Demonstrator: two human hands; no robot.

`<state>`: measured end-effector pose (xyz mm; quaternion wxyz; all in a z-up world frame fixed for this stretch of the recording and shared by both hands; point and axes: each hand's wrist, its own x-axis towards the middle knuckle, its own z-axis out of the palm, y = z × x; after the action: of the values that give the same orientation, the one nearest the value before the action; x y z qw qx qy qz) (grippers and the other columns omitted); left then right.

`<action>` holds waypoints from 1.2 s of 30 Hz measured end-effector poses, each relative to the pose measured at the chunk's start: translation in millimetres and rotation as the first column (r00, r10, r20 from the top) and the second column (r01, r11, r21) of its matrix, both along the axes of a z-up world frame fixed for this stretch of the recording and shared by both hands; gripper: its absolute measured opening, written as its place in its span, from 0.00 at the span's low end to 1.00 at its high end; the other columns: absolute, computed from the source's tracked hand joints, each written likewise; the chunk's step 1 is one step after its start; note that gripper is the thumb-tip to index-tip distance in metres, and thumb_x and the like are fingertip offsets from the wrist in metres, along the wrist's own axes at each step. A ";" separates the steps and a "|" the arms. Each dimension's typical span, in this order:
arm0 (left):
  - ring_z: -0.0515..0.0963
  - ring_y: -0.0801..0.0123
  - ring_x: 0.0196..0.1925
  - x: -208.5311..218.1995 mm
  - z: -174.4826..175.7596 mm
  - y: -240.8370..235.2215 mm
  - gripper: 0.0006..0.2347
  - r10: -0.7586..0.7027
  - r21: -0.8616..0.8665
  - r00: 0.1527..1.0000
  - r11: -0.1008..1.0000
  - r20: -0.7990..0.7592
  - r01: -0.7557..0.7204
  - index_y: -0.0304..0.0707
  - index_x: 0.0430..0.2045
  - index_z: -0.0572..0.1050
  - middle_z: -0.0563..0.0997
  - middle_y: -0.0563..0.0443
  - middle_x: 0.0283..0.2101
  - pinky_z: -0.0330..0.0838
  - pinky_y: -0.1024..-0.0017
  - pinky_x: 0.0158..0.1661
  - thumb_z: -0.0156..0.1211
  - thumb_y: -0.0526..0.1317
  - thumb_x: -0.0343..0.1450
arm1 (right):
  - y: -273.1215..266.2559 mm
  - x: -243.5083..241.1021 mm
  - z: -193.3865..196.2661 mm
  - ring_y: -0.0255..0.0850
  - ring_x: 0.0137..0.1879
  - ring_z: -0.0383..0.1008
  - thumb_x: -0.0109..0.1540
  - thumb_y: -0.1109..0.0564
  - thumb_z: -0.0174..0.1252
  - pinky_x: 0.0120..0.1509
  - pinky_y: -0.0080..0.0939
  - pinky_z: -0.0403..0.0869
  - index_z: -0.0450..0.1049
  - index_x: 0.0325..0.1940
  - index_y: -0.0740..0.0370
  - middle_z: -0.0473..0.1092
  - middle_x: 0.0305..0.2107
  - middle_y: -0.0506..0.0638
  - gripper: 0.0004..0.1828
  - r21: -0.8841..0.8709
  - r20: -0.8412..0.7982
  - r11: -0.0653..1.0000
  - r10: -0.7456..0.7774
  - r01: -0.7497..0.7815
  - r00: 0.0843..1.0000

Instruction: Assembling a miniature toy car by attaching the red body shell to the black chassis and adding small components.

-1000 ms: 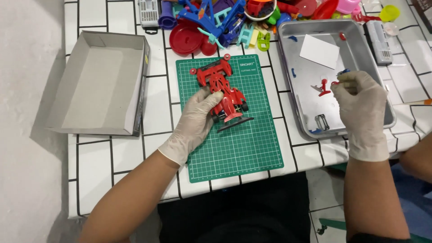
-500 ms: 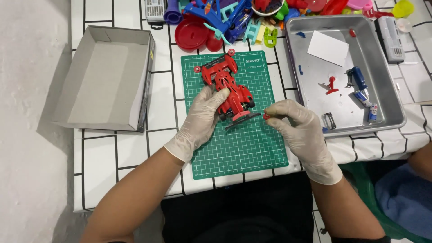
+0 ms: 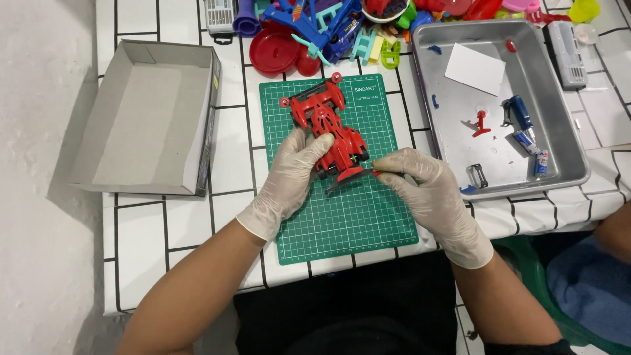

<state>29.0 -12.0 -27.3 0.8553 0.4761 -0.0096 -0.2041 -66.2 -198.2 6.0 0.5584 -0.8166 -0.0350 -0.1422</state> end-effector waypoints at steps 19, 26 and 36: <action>0.85 0.63 0.46 3.6 -4.2 0.3 0.19 -0.006 0.024 1.000 1.000 0.004 0.006 0.41 0.54 0.73 0.84 0.49 0.44 0.83 0.62 0.45 0.68 0.40 0.69 | -2.1 3.1 11.2 0.45 0.43 0.80 0.58 0.68 0.67 0.51 0.44 0.79 0.83 0.45 0.66 0.78 0.35 0.56 0.11 -0.111 -0.023 0.993 0.043 -0.045 0.999; 0.85 0.60 0.46 0.4 6.5 0.7 0.18 0.012 -0.019 1.000 1.000 -0.023 -0.013 0.41 0.53 0.74 0.84 0.48 0.44 0.83 0.60 0.44 0.68 0.39 0.69 | 1.6 4.4 6.8 0.46 0.41 0.80 0.59 0.68 0.67 0.49 0.44 0.79 0.83 0.45 0.65 0.78 0.35 0.56 0.10 -0.140 0.009 0.990 0.036 -0.034 0.999; 0.86 0.55 0.44 -1.9 14.3 2.2 0.18 0.073 -0.062 0.990 0.995 -0.122 -0.081 0.40 0.51 0.73 0.84 0.46 0.43 0.84 0.57 0.42 0.68 0.39 0.68 | -1.1 -18.2 -2.6 0.43 0.39 0.78 0.55 0.64 0.74 0.46 0.41 0.79 0.81 0.45 0.64 0.77 0.35 0.53 0.15 -0.196 0.159 0.973 -0.089 0.120 0.983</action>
<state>27.1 -9.9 -13.0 0.8770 0.4344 0.0532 -0.1984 -84.4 -199.3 3.3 0.4590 -0.8574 -0.0481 -0.2276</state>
